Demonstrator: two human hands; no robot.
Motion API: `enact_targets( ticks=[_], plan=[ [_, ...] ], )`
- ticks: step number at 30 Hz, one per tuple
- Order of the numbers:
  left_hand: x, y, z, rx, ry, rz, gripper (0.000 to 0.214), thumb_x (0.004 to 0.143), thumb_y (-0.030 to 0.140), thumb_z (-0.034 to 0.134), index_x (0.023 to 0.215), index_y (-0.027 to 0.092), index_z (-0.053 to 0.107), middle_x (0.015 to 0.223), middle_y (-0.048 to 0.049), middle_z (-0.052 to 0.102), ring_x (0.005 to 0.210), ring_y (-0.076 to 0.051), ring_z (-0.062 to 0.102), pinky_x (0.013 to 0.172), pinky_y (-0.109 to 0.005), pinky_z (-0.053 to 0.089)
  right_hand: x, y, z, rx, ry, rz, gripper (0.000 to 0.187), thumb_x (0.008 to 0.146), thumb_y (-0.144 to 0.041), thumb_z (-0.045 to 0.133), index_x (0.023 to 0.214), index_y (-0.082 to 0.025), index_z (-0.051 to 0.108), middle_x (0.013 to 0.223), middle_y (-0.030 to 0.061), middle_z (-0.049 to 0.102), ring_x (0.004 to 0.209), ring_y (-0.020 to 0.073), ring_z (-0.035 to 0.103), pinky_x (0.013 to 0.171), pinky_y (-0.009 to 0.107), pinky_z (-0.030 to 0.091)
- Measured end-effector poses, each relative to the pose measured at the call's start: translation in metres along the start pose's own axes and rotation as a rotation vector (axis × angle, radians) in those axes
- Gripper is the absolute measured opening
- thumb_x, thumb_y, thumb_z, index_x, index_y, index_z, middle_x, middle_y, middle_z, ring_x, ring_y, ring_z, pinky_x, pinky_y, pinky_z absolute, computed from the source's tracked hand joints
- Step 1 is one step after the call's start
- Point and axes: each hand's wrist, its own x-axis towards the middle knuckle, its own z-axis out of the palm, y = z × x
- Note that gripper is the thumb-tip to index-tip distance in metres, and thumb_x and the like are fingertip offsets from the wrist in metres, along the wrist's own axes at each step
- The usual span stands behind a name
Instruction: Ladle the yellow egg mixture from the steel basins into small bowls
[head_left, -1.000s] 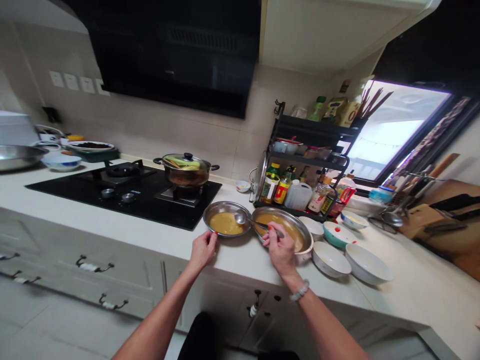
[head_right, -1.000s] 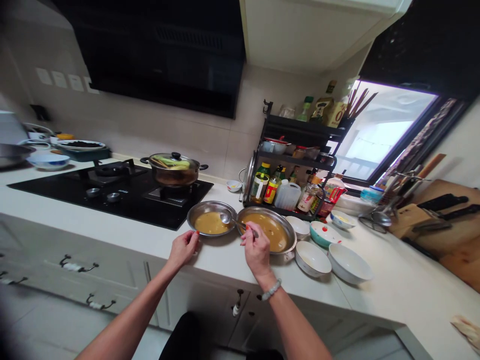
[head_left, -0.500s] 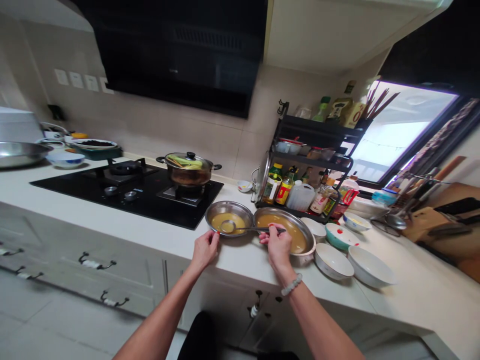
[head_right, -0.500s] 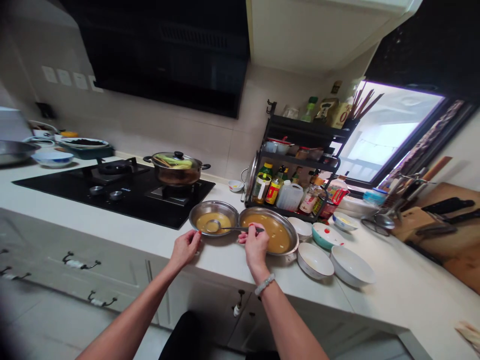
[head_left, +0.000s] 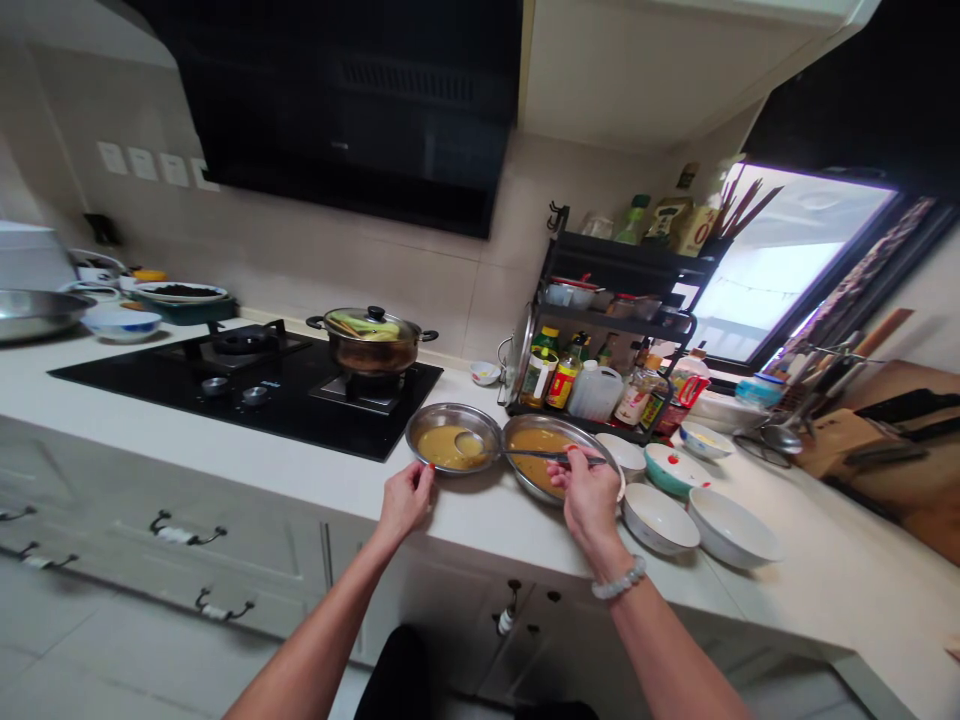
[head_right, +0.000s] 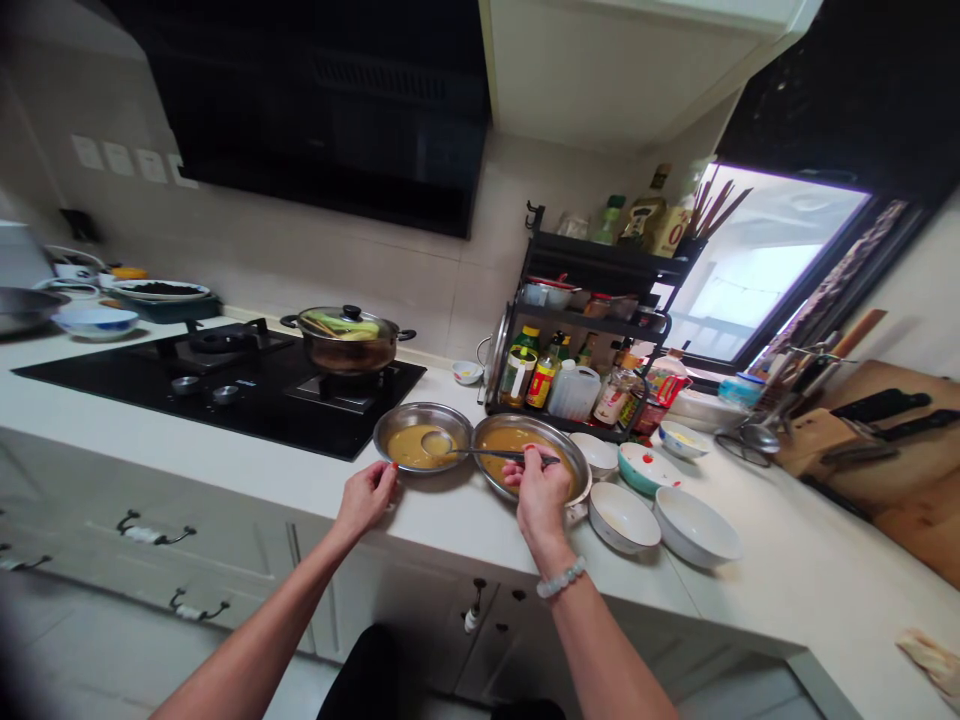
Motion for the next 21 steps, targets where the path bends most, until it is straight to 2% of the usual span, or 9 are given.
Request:
enact_targets(
  ticks=[7,12,17,21],
  plan=[
    [0.0,-0.002,0.001,-0.003,0.021,0.017,0.037,0.082,0.045,0.041,0.059,0.019,0.053,0.05,-0.0004,0.057,0.05,-0.013,0.05,0.05,-0.023,0.035,0.021,-0.02,-0.037,-0.026,0.095,-0.072,0.026,0.062,-0.034,0.067,0.075,-0.016,0.056,0.046,-0.0013,0.059,0.038,0.0143,0.057,0.032,0.02,0.04],
    [0.001,-0.002,0.001,0.017,0.008,0.014,0.037,0.082,0.045,0.04,0.059,0.019,0.053,0.05,0.0,0.058,0.05,-0.013,0.05,0.05,-0.023,0.035,0.032,-0.023,-0.068,-0.173,0.162,-0.208,0.028,0.068,-0.039,0.065,0.08,-0.017,0.056,0.049,-0.0007,0.06,0.041,0.017,0.058,0.035,0.025,0.044],
    [0.001,0.0,0.0,0.025,-0.002,0.012,0.037,0.084,0.045,0.039,0.059,0.019,0.051,0.049,0.0004,0.057,0.05,-0.014,0.05,0.051,-0.024,0.035,0.022,-0.024,-0.087,-0.453,0.052,-0.503,0.032,0.079,-0.044,0.056,0.093,-0.015,0.061,0.059,0.0023,0.063,0.046,0.0162,0.059,0.048,0.03,0.05],
    [0.001,0.001,0.0,0.02,0.0,0.006,0.037,0.084,0.045,0.04,0.059,0.02,0.051,0.05,0.0003,0.057,0.05,-0.014,0.05,0.052,-0.024,0.035,0.009,-0.029,-0.096,-0.64,-0.112,-0.794,0.02,0.082,-0.035,0.054,0.091,-0.021,0.065,0.078,0.0047,0.066,0.06,0.0166,0.062,0.063,0.035,0.053]
  ],
)
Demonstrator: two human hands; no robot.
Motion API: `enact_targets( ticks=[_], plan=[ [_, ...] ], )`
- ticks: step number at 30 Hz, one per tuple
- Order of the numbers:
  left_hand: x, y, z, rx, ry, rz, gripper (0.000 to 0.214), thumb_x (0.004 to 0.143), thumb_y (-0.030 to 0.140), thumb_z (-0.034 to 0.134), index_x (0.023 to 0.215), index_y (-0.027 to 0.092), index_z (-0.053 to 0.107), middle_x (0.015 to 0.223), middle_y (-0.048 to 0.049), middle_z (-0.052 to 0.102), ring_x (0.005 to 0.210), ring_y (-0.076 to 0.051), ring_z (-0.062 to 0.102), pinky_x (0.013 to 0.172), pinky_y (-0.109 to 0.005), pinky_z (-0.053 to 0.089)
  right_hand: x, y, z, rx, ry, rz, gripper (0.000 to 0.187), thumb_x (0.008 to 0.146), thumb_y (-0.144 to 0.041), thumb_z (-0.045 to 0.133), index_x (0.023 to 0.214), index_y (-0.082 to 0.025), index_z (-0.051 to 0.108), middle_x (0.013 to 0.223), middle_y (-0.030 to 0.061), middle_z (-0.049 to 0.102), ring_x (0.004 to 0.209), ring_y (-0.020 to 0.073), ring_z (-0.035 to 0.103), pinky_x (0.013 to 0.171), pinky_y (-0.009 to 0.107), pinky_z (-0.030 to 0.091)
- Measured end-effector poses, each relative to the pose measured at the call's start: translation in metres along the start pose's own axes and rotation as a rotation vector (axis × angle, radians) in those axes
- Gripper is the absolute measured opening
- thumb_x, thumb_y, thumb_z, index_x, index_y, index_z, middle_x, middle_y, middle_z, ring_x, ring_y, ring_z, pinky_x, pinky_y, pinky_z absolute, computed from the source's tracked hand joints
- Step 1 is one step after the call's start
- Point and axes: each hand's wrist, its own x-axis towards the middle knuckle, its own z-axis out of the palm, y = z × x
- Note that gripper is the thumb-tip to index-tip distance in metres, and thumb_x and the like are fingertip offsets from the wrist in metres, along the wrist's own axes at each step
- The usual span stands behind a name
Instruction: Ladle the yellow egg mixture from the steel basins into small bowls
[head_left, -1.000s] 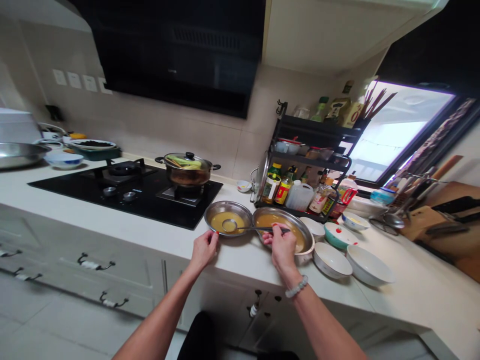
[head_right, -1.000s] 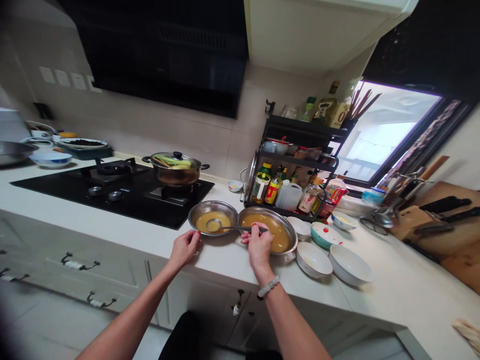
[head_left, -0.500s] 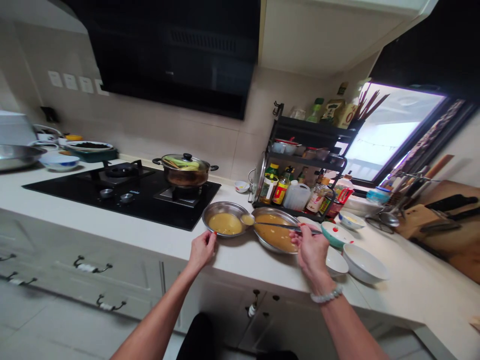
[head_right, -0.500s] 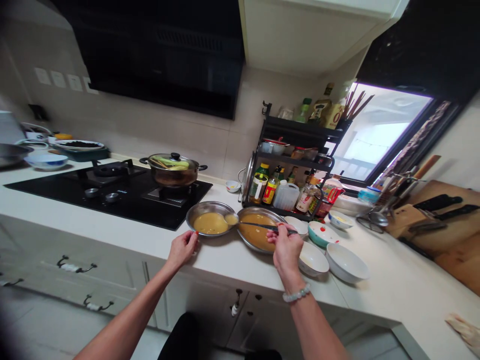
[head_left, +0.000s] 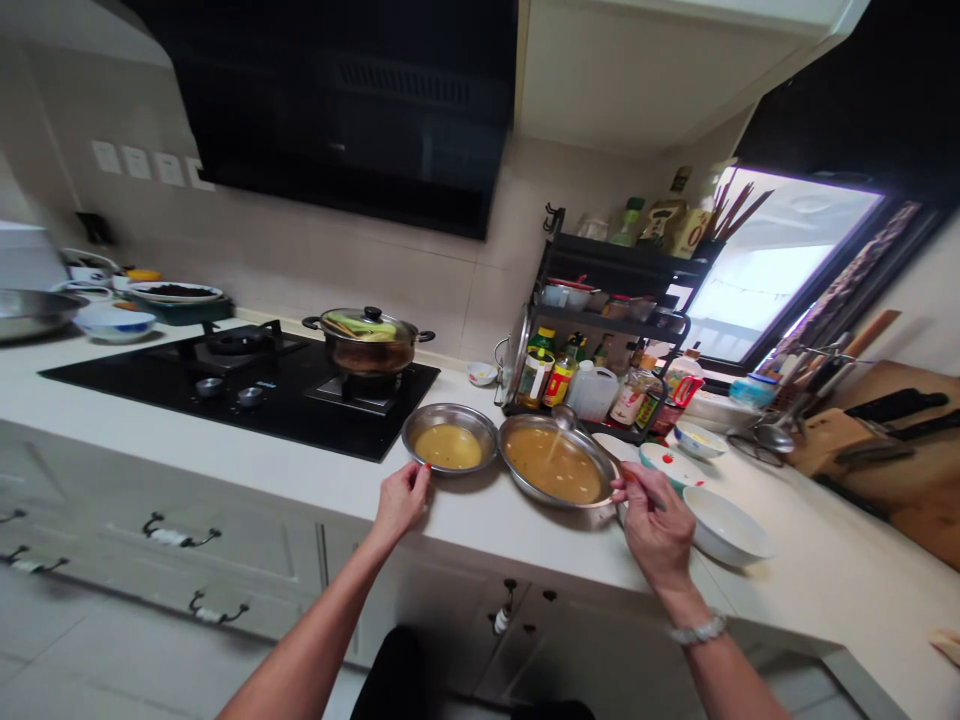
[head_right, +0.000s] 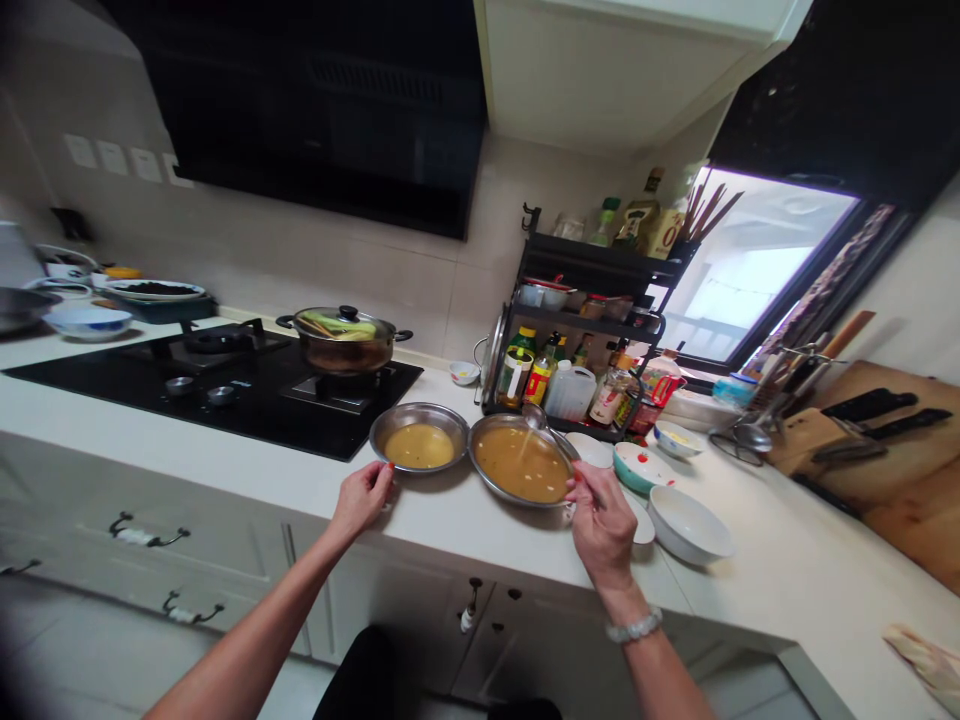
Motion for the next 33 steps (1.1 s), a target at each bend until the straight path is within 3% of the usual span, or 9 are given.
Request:
enact_targets(
  ticks=[4,10,14,20,25,29,33],
  plan=[
    [0.0,0.0,0.0,-0.008,0.01,0.006,0.036,0.083,0.044,0.041,0.059,0.02,0.053,0.05,0.0001,0.057,0.05,-0.014,0.051,0.051,-0.024,0.036,-0.005,-0.003,0.001,-0.022,-0.065,-0.142,0.015,0.083,-0.027,0.055,0.09,-0.024,0.067,0.088,0.006,0.066,0.073,0.0183,0.063,0.068,0.036,0.054],
    [-0.001,0.001,-0.001,-0.016,0.021,0.008,0.035,0.082,0.042,0.042,0.059,0.019,0.054,0.051,-0.0003,0.058,0.05,-0.014,0.051,0.05,-0.023,0.036,-0.019,-0.02,0.04,0.24,0.016,0.103,0.018,0.087,-0.031,0.052,0.098,-0.022,0.063,0.077,0.0014,0.062,0.058,0.0137,0.061,0.056,0.03,0.054],
    [0.0,0.001,0.0,-0.014,0.016,0.01,0.036,0.083,0.043,0.042,0.059,0.019,0.053,0.051,0.0,0.058,0.05,-0.013,0.05,0.051,-0.023,0.035,-0.026,-0.034,0.077,0.367,-0.085,0.164,0.018,0.088,-0.031,0.05,0.097,-0.02,0.061,0.079,0.0017,0.062,0.054,0.0115,0.061,0.052,0.027,0.054],
    [0.0,0.0,0.0,-0.012,0.004,0.008,0.038,0.084,0.045,0.04,0.059,0.019,0.051,0.05,0.0005,0.056,0.05,-0.013,0.05,0.052,-0.023,0.035,-0.031,-0.038,0.116,0.32,-0.216,0.206,0.028,0.087,-0.04,0.048,0.093,-0.017,0.062,0.071,0.0031,0.063,0.052,0.0121,0.06,0.044,0.023,0.051],
    [0.0,0.001,0.0,-0.035,0.004,-0.001,0.038,0.084,0.045,0.04,0.058,0.019,0.051,0.049,0.0005,0.056,0.049,-0.013,0.049,0.051,-0.023,0.034,-0.034,-0.039,0.128,0.337,-0.199,0.394,0.031,0.085,-0.044,0.047,0.092,-0.016,0.058,0.055,-0.0011,0.059,0.043,0.0119,0.058,0.041,0.022,0.049],
    [0.0,0.0,0.001,-0.037,0.002,0.002,0.038,0.084,0.046,0.04,0.058,0.02,0.05,0.05,0.0006,0.056,0.049,-0.013,0.049,0.051,-0.023,0.033,-0.031,-0.034,0.131,0.444,-0.108,0.632,0.029,0.08,-0.045,0.053,0.087,-0.016,0.055,0.048,-0.0023,0.059,0.04,0.0136,0.059,0.039,0.022,0.048],
    [0.0,-0.001,0.002,-0.025,0.01,0.007,0.038,0.084,0.046,0.04,0.058,0.019,0.05,0.051,0.0007,0.056,0.05,-0.013,0.048,0.052,-0.023,0.033,-0.024,-0.031,0.128,0.553,-0.018,0.76,0.03,0.074,-0.045,0.06,0.083,-0.017,0.054,0.048,-0.0021,0.06,0.038,0.0139,0.058,0.035,0.021,0.045]
  ],
)
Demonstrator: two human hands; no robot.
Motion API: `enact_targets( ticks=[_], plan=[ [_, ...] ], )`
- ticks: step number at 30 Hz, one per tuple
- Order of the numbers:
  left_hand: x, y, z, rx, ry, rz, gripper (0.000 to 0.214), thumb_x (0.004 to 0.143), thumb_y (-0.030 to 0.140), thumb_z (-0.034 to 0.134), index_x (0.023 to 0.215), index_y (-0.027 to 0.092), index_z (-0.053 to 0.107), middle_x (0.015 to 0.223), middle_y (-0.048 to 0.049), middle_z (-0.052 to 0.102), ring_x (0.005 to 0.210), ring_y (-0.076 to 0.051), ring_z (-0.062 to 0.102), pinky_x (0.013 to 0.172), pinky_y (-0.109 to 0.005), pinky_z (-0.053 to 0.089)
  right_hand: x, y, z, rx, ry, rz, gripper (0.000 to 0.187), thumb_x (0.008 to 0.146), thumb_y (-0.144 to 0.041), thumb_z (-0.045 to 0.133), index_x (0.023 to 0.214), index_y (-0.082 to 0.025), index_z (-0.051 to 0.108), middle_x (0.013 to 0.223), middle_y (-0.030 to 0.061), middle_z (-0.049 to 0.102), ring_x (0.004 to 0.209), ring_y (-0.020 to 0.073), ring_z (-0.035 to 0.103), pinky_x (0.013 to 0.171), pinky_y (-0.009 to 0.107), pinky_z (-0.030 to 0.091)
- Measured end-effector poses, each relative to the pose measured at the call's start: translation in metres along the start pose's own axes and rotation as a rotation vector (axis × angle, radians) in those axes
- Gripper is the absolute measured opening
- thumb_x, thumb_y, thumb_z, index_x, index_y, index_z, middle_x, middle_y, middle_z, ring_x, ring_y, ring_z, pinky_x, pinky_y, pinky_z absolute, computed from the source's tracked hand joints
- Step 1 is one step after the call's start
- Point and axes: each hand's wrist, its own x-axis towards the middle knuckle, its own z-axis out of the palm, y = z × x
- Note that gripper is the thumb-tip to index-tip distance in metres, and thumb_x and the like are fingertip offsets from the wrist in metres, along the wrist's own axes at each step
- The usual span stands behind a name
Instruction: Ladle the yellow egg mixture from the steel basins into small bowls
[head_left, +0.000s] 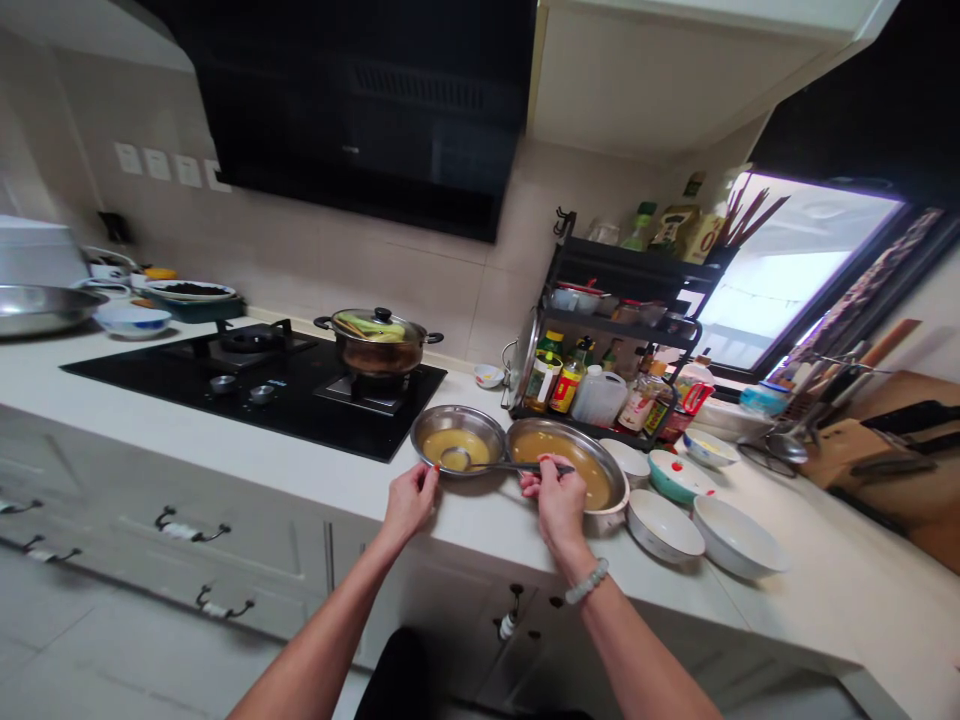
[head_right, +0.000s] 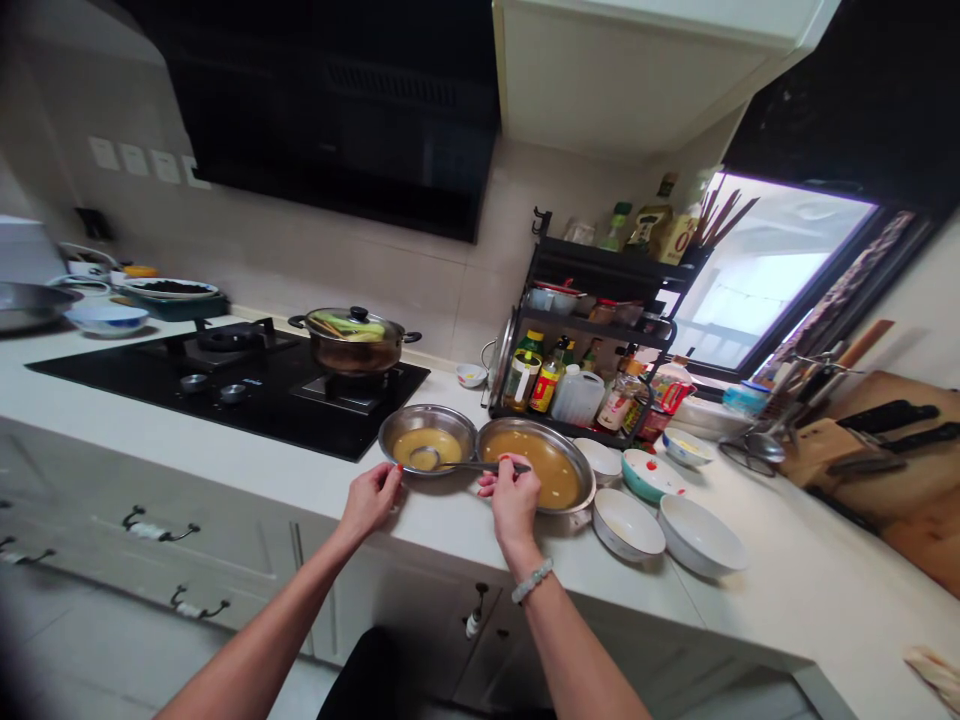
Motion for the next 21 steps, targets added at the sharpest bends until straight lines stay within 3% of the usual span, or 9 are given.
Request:
enact_targets(
  ticks=[7,14,18,21],
  plan=[
    [-0.001,0.001,-0.001,0.004,0.02,0.006,0.038,0.083,0.044,0.042,0.056,0.02,0.049,0.047,0.0017,0.053,0.049,-0.013,0.047,0.052,-0.023,0.032,0.005,-0.029,-0.012,0.122,0.071,0.006,0.029,0.067,-0.041,0.066,0.077,-0.016,0.054,0.046,-0.0011,0.059,0.038,0.0149,0.058,0.032,0.019,0.041],
    [0.0,0.0,-0.003,-0.18,0.017,-0.073,0.033,0.077,0.044,0.05,0.055,0.02,0.053,0.046,0.0014,0.054,0.045,-0.013,0.046,0.048,-0.023,0.032,0.026,-0.053,-0.052,0.115,0.184,-0.092,0.026,0.065,-0.036,0.067,0.076,-0.016,0.055,0.046,-0.0019,0.059,0.039,0.0145,0.058,0.033,0.02,0.041],
    [0.004,0.001,-0.003,-0.34,0.029,-0.185,0.033,0.076,0.045,0.051,0.055,0.02,0.054,0.045,0.0005,0.055,0.043,-0.013,0.046,0.045,-0.024,0.033,0.03,-0.053,-0.082,-0.021,0.254,-0.198,0.028,0.07,-0.04,0.064,0.082,-0.016,0.056,0.047,-0.001,0.059,0.04,0.0158,0.057,0.035,0.023,0.044],
    [0.008,0.006,0.001,-0.423,0.091,-0.263,0.033,0.074,0.045,0.054,0.054,0.02,0.052,0.044,0.0009,0.054,0.04,-0.012,0.044,0.042,-0.023,0.031,0.02,-0.045,-0.104,-0.258,0.184,-0.356,0.029,0.08,-0.042,0.057,0.091,-0.015,0.059,0.054,0.0011,0.062,0.042,0.0156,0.058,0.042,0.027,0.049]
  ],
)
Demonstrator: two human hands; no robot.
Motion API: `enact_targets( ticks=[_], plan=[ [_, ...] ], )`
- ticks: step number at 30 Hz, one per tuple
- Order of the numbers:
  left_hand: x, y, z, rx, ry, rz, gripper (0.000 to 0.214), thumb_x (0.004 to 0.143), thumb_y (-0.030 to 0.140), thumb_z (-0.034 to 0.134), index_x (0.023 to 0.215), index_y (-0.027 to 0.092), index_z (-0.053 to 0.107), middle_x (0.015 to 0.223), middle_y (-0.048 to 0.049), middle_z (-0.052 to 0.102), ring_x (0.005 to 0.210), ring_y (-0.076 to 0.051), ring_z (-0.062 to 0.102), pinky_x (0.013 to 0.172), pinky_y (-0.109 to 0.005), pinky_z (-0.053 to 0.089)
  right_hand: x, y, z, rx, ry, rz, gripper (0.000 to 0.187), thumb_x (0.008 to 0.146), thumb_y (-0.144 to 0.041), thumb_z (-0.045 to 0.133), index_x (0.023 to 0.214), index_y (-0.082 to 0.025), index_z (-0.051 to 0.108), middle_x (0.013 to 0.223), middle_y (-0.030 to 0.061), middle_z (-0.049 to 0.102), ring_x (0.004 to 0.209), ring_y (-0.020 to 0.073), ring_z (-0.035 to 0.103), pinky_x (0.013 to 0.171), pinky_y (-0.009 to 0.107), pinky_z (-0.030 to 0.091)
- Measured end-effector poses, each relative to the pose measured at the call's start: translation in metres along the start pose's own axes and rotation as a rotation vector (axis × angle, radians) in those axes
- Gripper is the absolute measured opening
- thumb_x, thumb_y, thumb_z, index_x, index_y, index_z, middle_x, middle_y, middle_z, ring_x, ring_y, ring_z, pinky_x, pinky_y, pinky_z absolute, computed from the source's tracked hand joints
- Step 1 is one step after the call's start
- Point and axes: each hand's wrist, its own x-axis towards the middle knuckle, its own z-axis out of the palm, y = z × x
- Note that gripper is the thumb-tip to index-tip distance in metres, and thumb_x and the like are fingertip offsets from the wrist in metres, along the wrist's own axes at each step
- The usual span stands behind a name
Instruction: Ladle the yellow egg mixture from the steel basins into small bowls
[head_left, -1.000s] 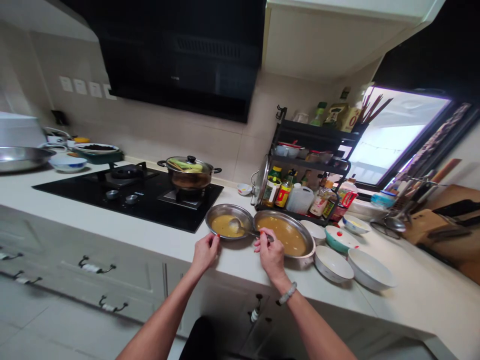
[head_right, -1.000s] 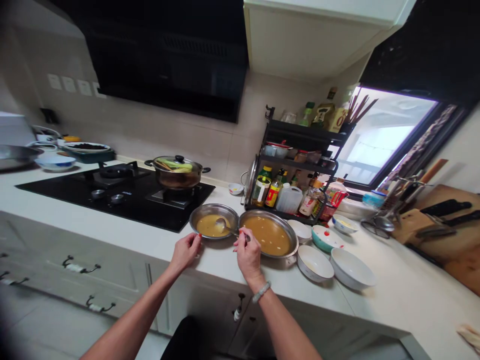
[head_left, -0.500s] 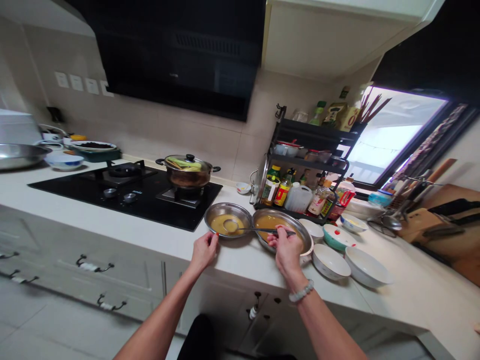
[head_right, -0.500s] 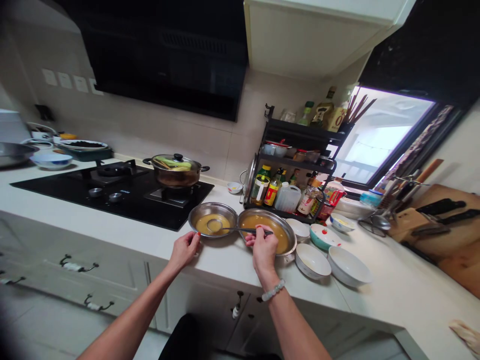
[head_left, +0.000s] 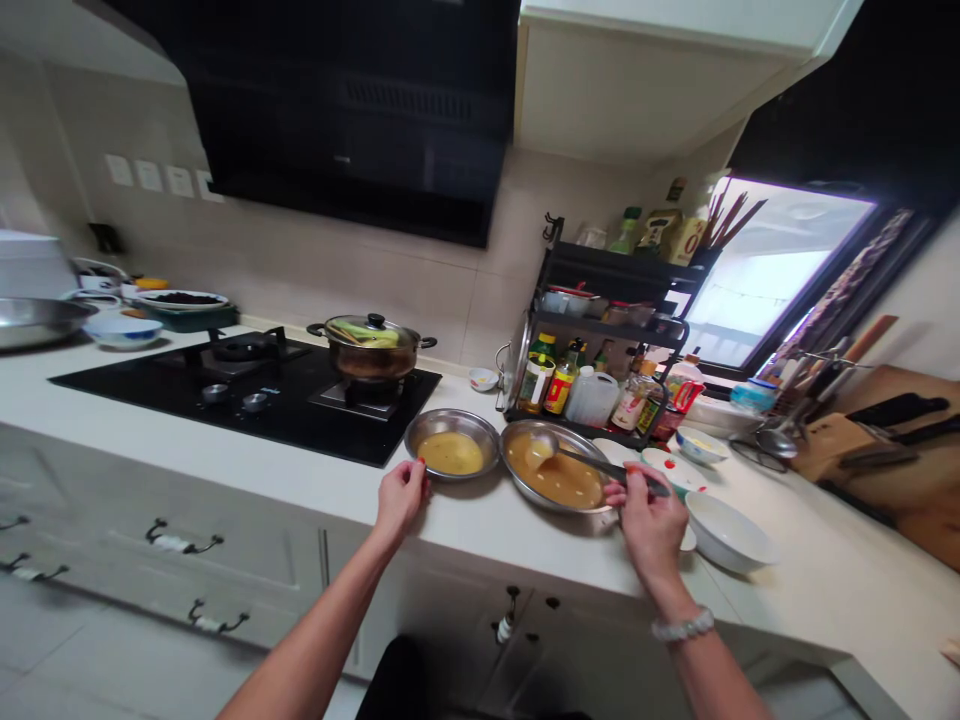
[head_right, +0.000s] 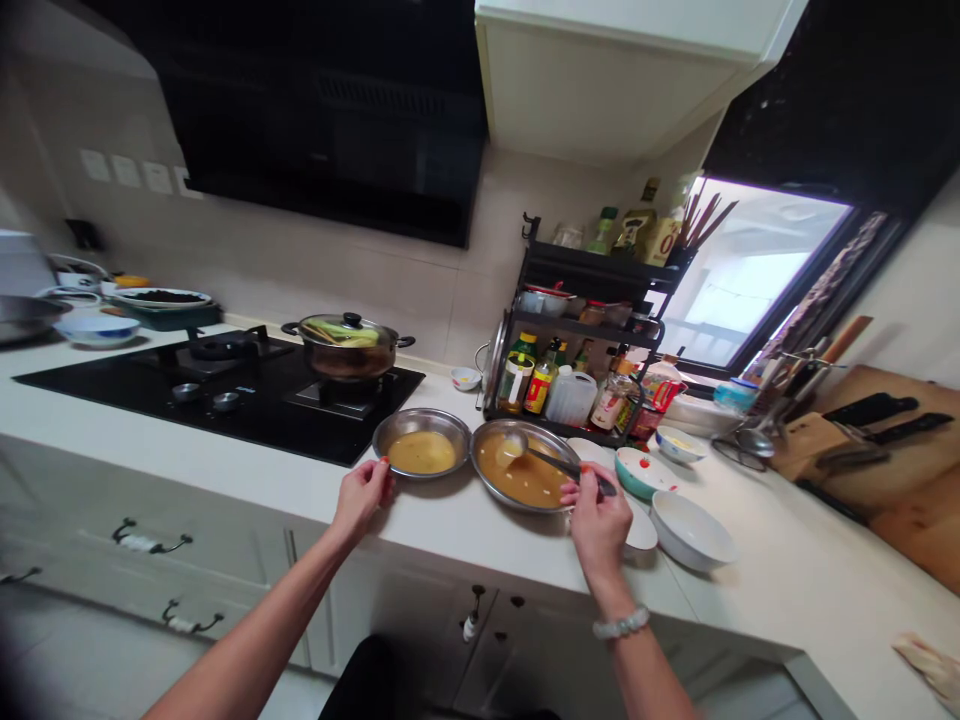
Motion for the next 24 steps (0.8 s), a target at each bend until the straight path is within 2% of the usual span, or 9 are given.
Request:
enact_targets(
  ticks=[5,8,11,15,19,24],
  plan=[
    [0.007,0.002,0.015,-0.141,0.11,-0.08,0.03,0.068,0.037,0.061,0.05,0.02,0.045,0.039,0.0043,0.048,0.039,-0.009,0.038,0.041,-0.021,0.028,-0.027,0.009,-0.022,-0.194,-0.222,-0.49,0.018,0.087,-0.026,0.051,0.098,-0.019,0.064,0.081,0.0054,0.063,0.06,0.0141,0.061,0.056,0.029,0.054],
    [0.01,-0.001,0.02,-0.208,0.149,-0.081,0.027,0.066,0.03,0.059,0.049,0.021,0.041,0.038,0.0067,0.044,0.039,-0.008,0.036,0.041,-0.02,0.027,-0.039,0.007,-0.021,-0.176,-0.254,-0.615,0.02,0.087,-0.017,0.051,0.101,-0.022,0.064,0.089,0.0059,0.062,0.068,0.0145,0.062,0.056,0.028,0.054],
    [0.011,-0.005,0.021,-0.241,0.191,-0.005,0.026,0.066,0.029,0.058,0.051,0.02,0.04,0.041,0.0087,0.04,0.04,-0.007,0.034,0.042,-0.019,0.027,-0.048,0.0,-0.01,-0.085,-0.188,-0.551,0.02,0.087,-0.018,0.051,0.102,-0.022,0.063,0.088,0.0053,0.063,0.066,0.0149,0.061,0.055,0.03,0.054],
    [0.01,-0.01,0.018,-0.239,0.239,0.076,0.025,0.068,0.032,0.056,0.053,0.021,0.039,0.043,0.0093,0.039,0.041,-0.007,0.033,0.042,-0.019,0.028,-0.064,-0.013,0.017,0.098,-0.086,-0.297,0.017,0.087,-0.029,0.054,0.098,-0.022,0.064,0.084,0.0038,0.064,0.061,0.0148,0.062,0.056,0.031,0.055],
    [0.009,-0.011,0.016,-0.127,0.257,0.16,0.025,0.069,0.033,0.052,0.053,0.022,0.036,0.044,0.0091,0.037,0.041,-0.007,0.033,0.042,-0.02,0.028,-0.079,-0.017,0.044,0.212,-0.118,-0.15,0.021,0.087,-0.036,0.053,0.094,-0.02,0.064,0.081,0.0023,0.063,0.058,0.013,0.062,0.053,0.028,0.055],
    [0.007,-0.008,0.016,-0.106,0.243,0.186,0.024,0.067,0.031,0.052,0.053,0.022,0.036,0.044,0.009,0.035,0.041,-0.007,0.032,0.042,-0.019,0.028,-0.089,-0.002,0.065,0.177,-0.166,-0.069,0.027,0.089,-0.038,0.049,0.099,-0.016,0.061,0.08,0.0031,0.063,0.057,0.0111,0.061,0.049,0.024,0.054]
  ],
)
